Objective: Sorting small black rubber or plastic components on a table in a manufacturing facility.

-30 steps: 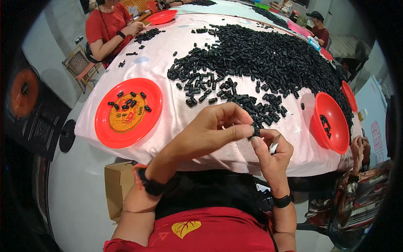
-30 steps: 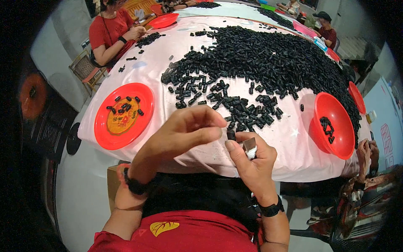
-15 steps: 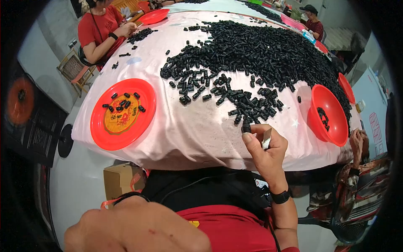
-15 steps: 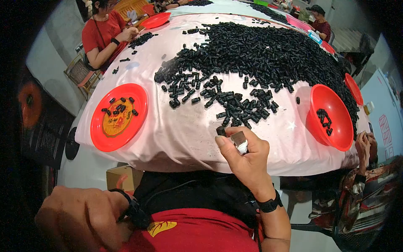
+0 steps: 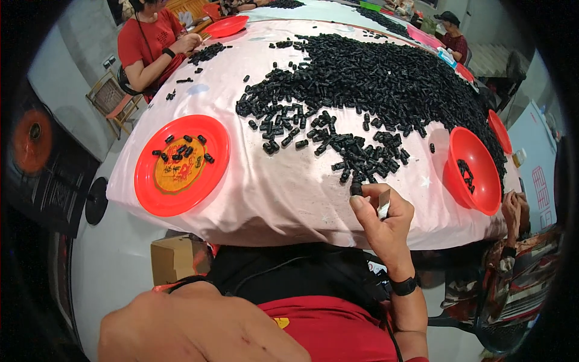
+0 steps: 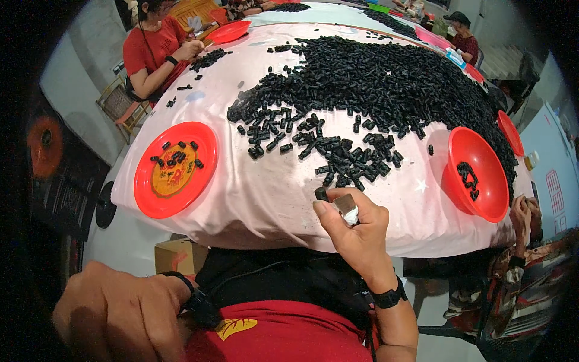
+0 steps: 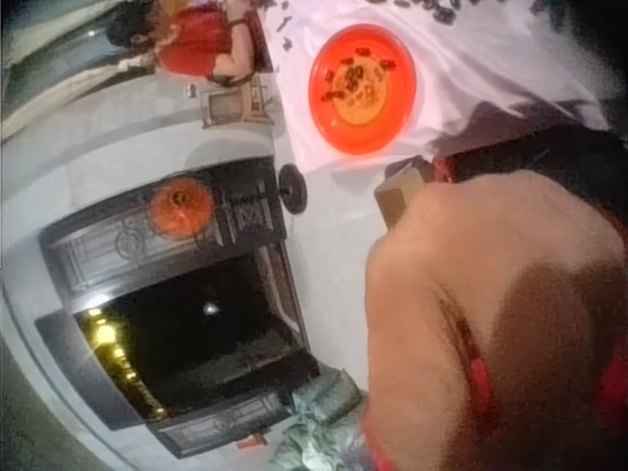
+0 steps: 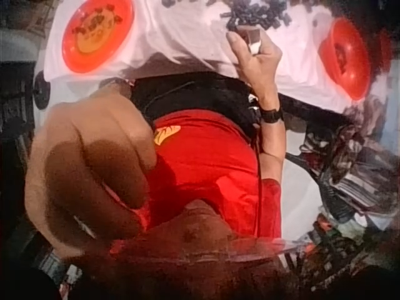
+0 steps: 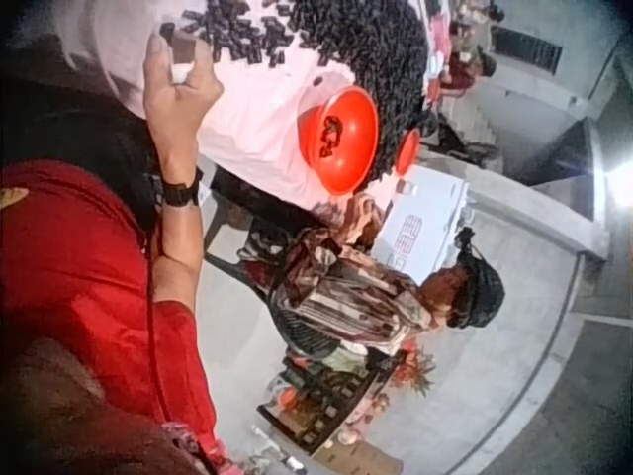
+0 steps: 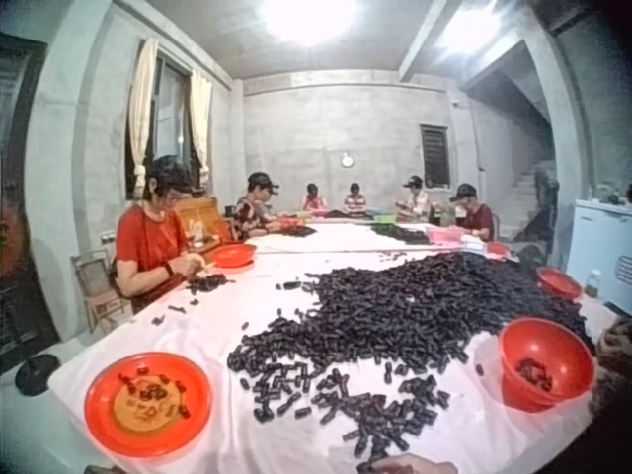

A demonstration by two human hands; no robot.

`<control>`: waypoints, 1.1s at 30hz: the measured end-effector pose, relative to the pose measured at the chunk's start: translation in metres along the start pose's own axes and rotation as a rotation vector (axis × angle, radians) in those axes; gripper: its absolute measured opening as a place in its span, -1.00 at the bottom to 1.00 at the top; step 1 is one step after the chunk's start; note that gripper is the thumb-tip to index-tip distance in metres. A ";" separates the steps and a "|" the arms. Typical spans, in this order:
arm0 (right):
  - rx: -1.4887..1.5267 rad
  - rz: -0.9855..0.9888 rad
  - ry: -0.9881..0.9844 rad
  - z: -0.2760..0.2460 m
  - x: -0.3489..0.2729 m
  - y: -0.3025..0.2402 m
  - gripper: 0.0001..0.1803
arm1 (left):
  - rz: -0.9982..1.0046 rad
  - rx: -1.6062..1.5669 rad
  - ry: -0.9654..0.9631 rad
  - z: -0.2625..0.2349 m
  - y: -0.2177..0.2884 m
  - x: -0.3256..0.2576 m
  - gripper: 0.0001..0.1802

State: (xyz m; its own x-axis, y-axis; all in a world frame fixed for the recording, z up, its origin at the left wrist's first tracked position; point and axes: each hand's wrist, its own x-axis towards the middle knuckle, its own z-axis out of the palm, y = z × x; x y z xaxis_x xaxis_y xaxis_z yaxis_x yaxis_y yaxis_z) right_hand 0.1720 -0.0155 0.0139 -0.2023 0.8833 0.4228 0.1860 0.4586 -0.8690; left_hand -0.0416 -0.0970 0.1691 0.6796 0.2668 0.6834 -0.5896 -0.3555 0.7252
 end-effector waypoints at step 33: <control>-0.012 -0.010 0.008 -0.004 0.000 0.002 -0.82 | -0.573 -0.188 0.751 -0.059 -0.171 -0.055 -0.72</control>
State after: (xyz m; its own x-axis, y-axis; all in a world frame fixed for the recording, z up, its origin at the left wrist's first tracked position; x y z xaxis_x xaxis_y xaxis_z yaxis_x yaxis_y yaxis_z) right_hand 0.1764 -0.0144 0.0135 -0.1968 0.8796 0.4331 0.1956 0.4681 -0.8617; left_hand -0.0038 0.0021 0.0128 0.4676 0.8825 0.0493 -0.3596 0.1390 0.9227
